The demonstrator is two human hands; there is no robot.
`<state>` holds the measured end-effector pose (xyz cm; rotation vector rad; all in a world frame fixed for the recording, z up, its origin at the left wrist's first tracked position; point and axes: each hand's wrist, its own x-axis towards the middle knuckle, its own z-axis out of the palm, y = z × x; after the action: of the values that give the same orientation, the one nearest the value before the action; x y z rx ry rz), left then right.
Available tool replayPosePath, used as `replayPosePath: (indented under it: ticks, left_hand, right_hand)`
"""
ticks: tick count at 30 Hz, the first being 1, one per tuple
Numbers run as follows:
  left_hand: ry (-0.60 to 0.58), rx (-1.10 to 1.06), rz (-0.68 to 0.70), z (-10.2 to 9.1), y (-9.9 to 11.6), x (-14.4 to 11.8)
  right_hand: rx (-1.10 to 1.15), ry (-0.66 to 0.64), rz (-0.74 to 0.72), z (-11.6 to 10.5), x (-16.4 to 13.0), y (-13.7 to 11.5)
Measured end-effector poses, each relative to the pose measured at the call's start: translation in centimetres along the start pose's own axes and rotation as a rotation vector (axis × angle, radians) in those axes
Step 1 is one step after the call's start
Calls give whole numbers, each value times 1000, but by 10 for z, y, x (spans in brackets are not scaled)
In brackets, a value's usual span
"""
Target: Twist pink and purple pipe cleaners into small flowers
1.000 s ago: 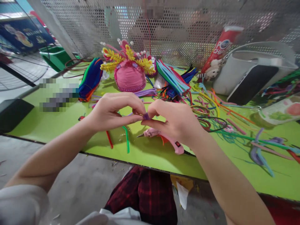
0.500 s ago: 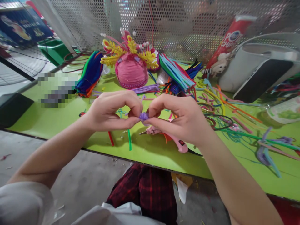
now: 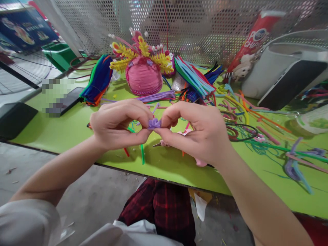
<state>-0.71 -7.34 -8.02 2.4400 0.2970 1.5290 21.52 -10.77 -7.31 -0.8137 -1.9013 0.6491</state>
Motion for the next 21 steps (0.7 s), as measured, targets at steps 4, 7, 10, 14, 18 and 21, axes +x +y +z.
replayPosePath:
  ticks: [4, 7, 10, 14, 18, 21]
  left_hand:
    - [43, -40, 46, 3, -2, -1]
    - [61, -57, 76, 5, -3, -2]
    - [75, -39, 60, 6, -1, -3]
    - [63, -23, -60, 4, -1, -4]
    - [105, 99, 10, 3, -4, -3]
    - [149, 238, 119, 3, -4, -4]
  right_hand:
    - [-9, -6, -173, 1, 4, 5]
    - [-22, -61, -274, -1, 9, 8]
    - [-117, -63, -363, -4, 11, 5]
    - [-379, 8, -434, -2, 10, -1]
    - [-542, 155, -488, 9, 9, -4]
    - [-571, 291, -492, 17, 6, -7]
